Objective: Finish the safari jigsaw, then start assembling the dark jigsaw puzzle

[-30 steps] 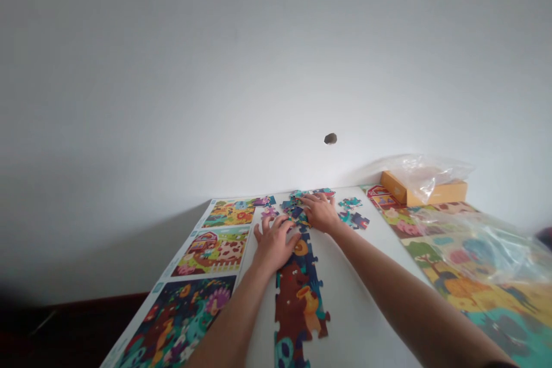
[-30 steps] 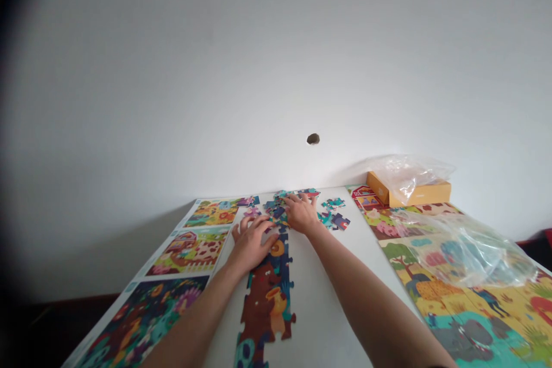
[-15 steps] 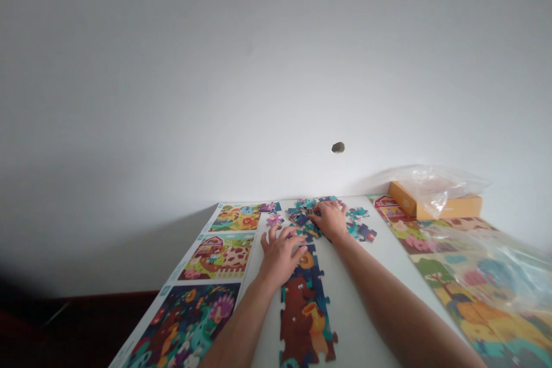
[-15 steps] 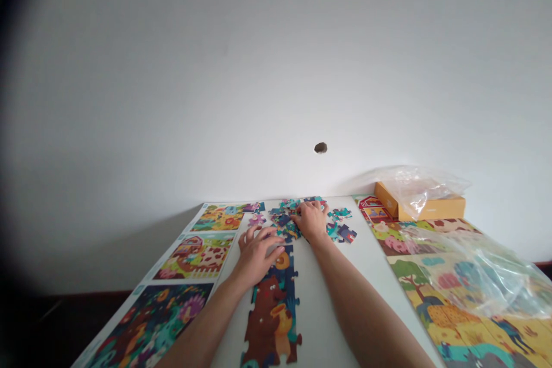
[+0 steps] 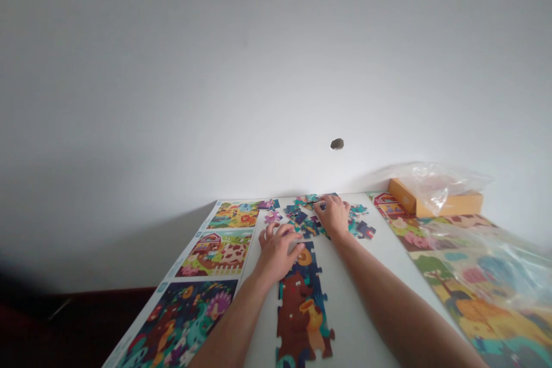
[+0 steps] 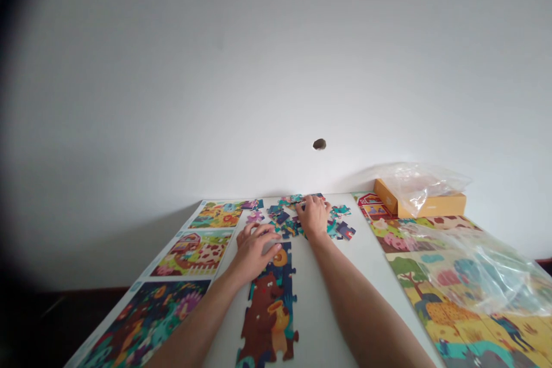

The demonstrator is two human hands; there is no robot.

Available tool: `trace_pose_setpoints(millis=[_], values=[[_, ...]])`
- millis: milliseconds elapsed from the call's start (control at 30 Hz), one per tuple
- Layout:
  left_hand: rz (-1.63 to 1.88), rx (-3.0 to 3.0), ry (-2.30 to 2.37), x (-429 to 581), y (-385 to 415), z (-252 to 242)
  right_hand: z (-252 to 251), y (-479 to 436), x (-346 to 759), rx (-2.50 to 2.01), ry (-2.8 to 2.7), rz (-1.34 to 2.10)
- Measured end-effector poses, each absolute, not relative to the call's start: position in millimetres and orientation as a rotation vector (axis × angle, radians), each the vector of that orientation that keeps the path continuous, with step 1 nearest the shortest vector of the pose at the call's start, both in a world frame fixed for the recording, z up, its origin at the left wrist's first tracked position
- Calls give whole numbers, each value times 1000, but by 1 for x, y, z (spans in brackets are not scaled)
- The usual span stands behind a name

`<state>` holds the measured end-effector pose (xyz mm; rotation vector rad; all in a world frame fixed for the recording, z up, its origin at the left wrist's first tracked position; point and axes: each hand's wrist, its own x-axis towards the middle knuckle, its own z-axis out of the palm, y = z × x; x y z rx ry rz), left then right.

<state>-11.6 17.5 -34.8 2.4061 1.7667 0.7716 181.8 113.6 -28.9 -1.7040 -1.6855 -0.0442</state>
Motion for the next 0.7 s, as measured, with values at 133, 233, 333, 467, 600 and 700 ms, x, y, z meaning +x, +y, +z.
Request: trace_pose_setpoints(millis=[133,233,333,467,600,700], values=[[759,2415,1762,-12,16,-34,-35,115,185,-1629,-1576,37],[758,2419,1758,-11,15,-31,-37,114,194,-1575,-1466,127],[715,2455,1712,-11,13,-28,-31,112,200,-1512,-1357,226],[662,2479,1651,-12,12,-25,-12,103,197,-1453,-1256,465],[658,2492,1613,-13,12,-24,-2,77,196,-1402,-1355,676],[666,2478,1622,-13,13,-23,-6,48,203,-1364,-1508,749]])
